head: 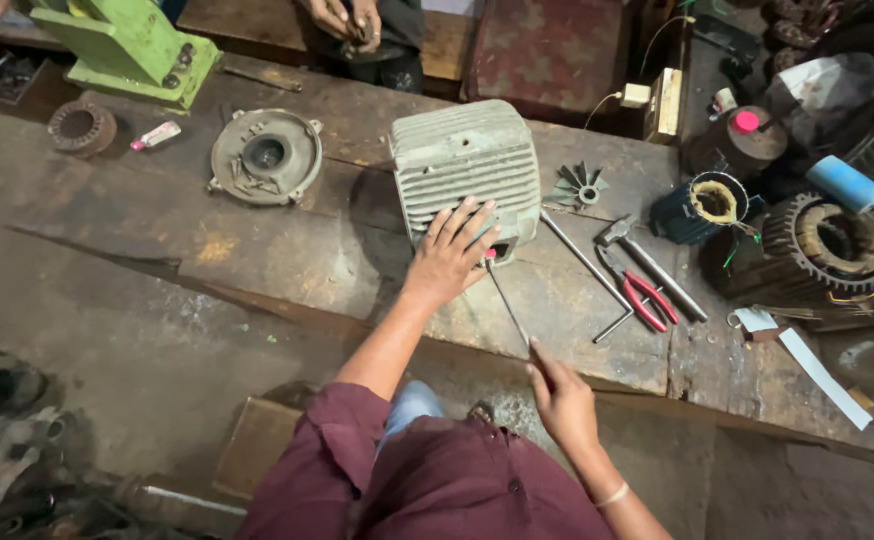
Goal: The person disassembles an electric motor on a workbench. They use a T-handle wrench to loosen bolts, a hammer to tap the housing, pliers to remove a wire tie, and a screwdriver to open the terminal box. The person removes the fan cover and separates the motor housing to expose the stator.
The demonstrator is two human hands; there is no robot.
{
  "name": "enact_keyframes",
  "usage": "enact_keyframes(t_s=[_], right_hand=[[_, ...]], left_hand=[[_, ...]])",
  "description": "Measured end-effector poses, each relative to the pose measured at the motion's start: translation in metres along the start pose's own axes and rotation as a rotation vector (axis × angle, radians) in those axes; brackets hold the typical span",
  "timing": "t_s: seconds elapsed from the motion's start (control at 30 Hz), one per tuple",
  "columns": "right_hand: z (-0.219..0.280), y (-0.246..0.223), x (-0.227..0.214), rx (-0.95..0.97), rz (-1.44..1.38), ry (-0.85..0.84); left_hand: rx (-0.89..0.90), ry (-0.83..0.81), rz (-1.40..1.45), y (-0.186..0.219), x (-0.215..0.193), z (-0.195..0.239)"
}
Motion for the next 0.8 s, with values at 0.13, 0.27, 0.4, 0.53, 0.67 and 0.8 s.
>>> enact_keyframes(t_s=[0.13,0.27,0.4,0.53,0.67,0.8], right_hand=[[0.004,0.028,0.011,0.25,-0.244,-0.026],[0.045,0.06,0.063,0.875,-1.14,-0.196],[0.06,0.063,0.077,1.161,-1.464,-0.159],[0.035,0.054,0.056,0.761,-0.981,-0.166],[0.008,0.01,0.019,0.228,-0.316,0.0],[0.04,0.054,0.052,0.804,-0.693,-0.109]], left_hand=[[-0.007,0.007,0.006,-0.002,0.006,-0.005],[-0.009,-0.004,0.013,0.002,0.004,0.0],[-0.003,-0.03,0.014,0.001,-0.003,-0.008],[-0.026,-0.196,0.045,0.001,0.001,-0.004],[0.154,-0.261,-0.046,0.049,0.009,0.015],[0.462,-0.257,0.204,0.121,0.021,0.054]])
Point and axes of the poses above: each hand's wrist, its own z-axis away from the middle knuckle, its own x-axis out of the palm, y = z × x, the point moved 10 cm from there along -z, towards the middle knuckle, and after that the axes turned 7 degrees about -x, right-handed, at the moved point
